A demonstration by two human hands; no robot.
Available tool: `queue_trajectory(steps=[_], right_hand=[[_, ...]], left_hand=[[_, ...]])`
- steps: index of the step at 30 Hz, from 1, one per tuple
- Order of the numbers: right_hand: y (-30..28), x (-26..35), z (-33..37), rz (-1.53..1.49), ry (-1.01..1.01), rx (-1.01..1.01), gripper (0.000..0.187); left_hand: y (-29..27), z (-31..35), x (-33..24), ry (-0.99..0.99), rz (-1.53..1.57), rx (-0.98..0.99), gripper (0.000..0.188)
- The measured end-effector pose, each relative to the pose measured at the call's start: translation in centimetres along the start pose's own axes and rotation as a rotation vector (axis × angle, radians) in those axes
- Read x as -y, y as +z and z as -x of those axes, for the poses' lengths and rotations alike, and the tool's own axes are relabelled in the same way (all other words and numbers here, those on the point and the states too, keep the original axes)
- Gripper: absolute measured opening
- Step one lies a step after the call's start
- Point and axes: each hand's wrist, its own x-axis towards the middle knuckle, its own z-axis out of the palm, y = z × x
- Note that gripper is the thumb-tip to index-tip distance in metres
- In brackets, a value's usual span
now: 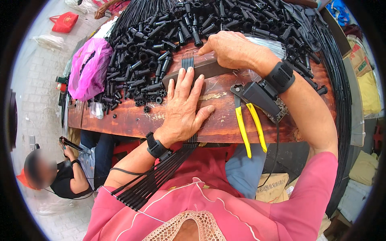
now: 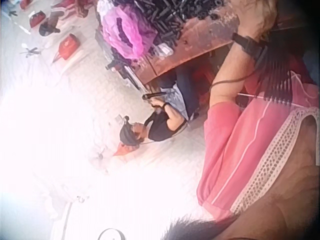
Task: Manually assemble and secure components onto black umbrella ribs using pliers.
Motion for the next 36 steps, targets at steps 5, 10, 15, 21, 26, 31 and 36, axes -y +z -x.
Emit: queue_trajectory(steps=[5, 10, 15, 21, 26, 31, 36], right_hand=[[-0.2, -0.3, -0.1, 0.03, -0.029, 0.019, 0.051], [0.2, -1.0, -0.1, 0.037, -0.1, -0.037, 0.052], [0.1, -1.0, 0.0, 0.014, -0.078, -0.031, 0.052], [0.3, -1.3, 0.0, 0.011, -0.087, -0.011, 0.053], [0.4, -1.0, 0.0, 0.006, -0.087, -0.022, 0.052], [0.6, -1.3, -0.2, -0.146, -0.114, 0.013, 0.048], [0.3, -0.7, -0.3, -0.149, -0.08, 0.029, 0.047]], left_hand=[[0.0, 0.0, 0.0, 0.002, -0.002, -0.013, 0.074], [0.1, 0.1, 0.1, 0.009, 0.02, -0.028, 0.074], [0.2, 0.1, 0.3, 0.016, 0.031, -0.048, 0.073], [0.2, 0.2, 0.3, 0.025, 0.025, -0.051, 0.072], [0.2, 0.2, 0.3, 0.024, 0.036, -0.058, 0.072], [0.2, 0.1, 0.3, 0.026, 0.03, -0.053, 0.071], [0.2, 0.2, 0.3, 0.03, 0.024, -0.059, 0.07]])
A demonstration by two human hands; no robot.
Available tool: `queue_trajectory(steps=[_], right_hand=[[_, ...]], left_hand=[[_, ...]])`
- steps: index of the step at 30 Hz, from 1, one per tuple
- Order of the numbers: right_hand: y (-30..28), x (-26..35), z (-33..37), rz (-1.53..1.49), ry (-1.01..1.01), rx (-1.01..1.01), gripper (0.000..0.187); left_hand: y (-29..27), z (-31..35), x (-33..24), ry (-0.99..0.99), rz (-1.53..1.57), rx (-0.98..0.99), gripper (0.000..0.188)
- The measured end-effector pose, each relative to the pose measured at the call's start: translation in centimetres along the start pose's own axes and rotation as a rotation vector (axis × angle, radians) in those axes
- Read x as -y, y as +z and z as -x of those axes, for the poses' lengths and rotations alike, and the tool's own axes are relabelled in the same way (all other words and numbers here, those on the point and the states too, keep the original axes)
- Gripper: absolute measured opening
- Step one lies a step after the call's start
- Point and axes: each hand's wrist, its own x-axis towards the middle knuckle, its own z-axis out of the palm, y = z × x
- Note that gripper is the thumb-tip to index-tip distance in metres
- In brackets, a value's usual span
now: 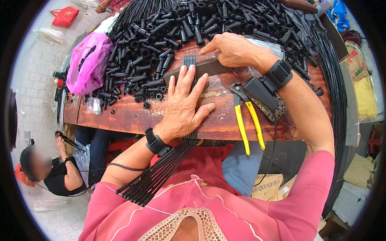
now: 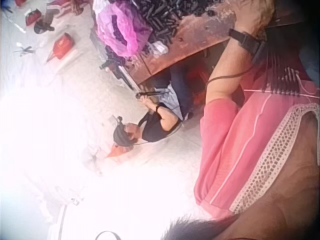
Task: Manually assemble and secure components onto black umbrella ribs using pliers.
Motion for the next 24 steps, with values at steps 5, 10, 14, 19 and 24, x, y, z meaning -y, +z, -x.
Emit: queue_trajectory(steps=[5, 10, 14, 19, 24], right_hand=[[0.5, -0.3, -0.6, -0.088, 0.0, -0.006, 0.044], [1.1, -0.6, -1.5, -0.104, -0.07, -0.067, 0.04], [0.8, 0.0, -2.6, -0.103, -0.008, -0.092, 0.033], [1.8, 0.9, -3.7, -0.163, 0.071, -0.137, 0.022], [0.6, 0.4, -1.6, 0.073, 0.033, -0.368, 0.014]], left_hand=[[-0.1, -0.1, 0.0, 0.001, 0.004, 0.004, 0.068], [-0.1, -0.1, -0.1, 0.006, 0.011, 0.005, 0.068], [-0.1, -0.1, -0.1, -0.001, 0.009, 0.008, 0.067], [-0.1, -0.2, -0.1, 0.002, 0.017, 0.008, 0.067], [0.0, -0.1, -0.3, -0.004, 0.012, 0.007, 0.068]])
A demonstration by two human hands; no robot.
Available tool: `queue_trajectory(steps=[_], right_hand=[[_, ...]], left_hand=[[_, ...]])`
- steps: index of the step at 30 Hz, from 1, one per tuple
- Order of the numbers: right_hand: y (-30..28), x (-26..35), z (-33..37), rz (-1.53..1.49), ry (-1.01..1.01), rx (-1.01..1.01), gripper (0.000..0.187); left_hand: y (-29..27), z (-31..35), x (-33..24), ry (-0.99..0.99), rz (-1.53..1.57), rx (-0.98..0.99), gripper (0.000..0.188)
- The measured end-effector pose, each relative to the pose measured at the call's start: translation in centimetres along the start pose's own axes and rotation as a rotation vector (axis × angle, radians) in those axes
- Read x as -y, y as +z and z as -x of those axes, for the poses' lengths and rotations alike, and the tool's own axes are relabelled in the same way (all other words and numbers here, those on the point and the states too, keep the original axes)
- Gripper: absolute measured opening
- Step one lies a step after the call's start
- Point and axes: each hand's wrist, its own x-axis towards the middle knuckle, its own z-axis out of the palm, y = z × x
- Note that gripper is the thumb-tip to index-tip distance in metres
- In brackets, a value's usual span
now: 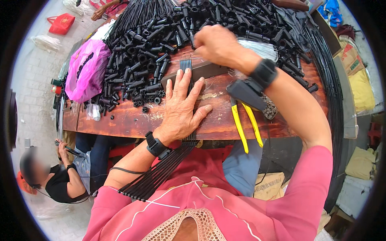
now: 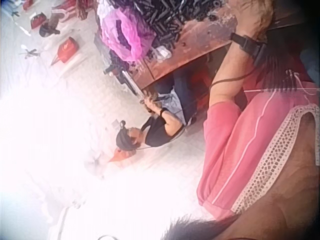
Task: Manually assemble and secure components onto black umbrella ribs using pliers.
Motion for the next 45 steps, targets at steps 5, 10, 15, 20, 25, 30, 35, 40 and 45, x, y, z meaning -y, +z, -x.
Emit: queue_trajectory(steps=[5, 10, 15, 20, 25, 30, 35, 40, 45], right_hand=[[-6.8, -3.0, 5.0, 0.36, 0.143, 0.011, 0.012], [-7.5, -4.5, 7.3, 0.429, 0.233, 0.061, 0.01], [-7.5, -5.6, 6.9, 0.381, 0.248, 0.086, 0.009], [-7.8, -6.1, 6.7, 0.279, 0.24, 0.03, 0.012], [-7.6, -3.2, 6.3, 0.307, 0.107, -0.112, 0.011], [-3.1, -0.1, 3.5, 0.08, -0.062, 0.058, 0.011], [-1.8, 1.0, 2.6, -0.003, -0.052, 0.288, 0.036], [-2.3, 1.6, 2.1, 0.064, -0.066, 0.322, 0.044], [-1.1, 0.4, 2.5, 0.031, -0.099, 0.285, 0.055]], left_hand=[[0.1, 0.4, 0.3, 0.003, -0.011, -0.027, 0.069], [0.3, 0.6, 0.2, 0.011, -0.055, -0.034, 0.069], [0.2, 1.1, -0.3, -0.01, -0.075, -0.014, 0.07], [0.0, 1.4, -0.5, -0.016, -0.096, -0.024, 0.071], [0.2, 1.3, -0.5, -0.007, -0.098, -0.015, 0.072], [-0.2, 1.2, -0.6, -0.035, -0.089, 0.021, 0.07], [-0.1, 1.0, -0.7, -0.028, -0.105, 0.039, 0.07], [-0.2, 1.0, -0.7, -0.035, -0.102, 0.045, 0.07], [-0.2, 1.0, -0.7, -0.041, -0.09, 0.051, 0.07]])
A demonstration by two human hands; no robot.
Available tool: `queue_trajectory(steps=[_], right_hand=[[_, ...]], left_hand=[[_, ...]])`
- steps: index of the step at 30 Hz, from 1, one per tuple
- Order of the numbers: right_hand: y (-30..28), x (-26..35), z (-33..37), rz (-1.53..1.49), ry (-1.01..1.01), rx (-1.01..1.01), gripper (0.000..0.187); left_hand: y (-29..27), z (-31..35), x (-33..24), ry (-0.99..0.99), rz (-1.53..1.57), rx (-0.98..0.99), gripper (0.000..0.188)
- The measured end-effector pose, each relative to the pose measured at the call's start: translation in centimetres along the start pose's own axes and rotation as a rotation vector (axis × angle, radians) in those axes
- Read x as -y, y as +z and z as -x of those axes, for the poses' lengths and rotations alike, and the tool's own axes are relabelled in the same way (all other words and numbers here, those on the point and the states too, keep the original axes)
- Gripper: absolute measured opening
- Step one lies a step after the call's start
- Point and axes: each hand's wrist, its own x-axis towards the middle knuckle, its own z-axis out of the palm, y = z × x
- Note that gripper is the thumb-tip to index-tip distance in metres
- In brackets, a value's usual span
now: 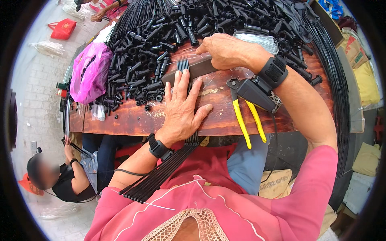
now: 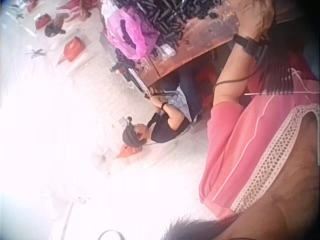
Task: Manually assemble and secure components onto black umbrella ribs using pliers.
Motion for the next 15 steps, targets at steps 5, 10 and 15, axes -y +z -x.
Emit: queue_trajectory(steps=[5, 10, 15], right_hand=[[-0.13, 0.38, -0.2, 0.006, 0.027, 0.057, 0.056], [-0.35, 0.7, -0.4, 0.002, 0.018, 0.06, 0.057], [-0.29, 0.57, -0.49, 0.021, 0.005, 0.065, 0.057]], left_hand=[[0.05, 0.02, 0.09, -0.002, -0.006, -0.003, 0.07], [0.11, 0.04, 0.09, 0.0, -0.007, -0.006, 0.069], [0.15, 0.0, 0.08, 0.005, 0.004, -0.015, 0.069]])
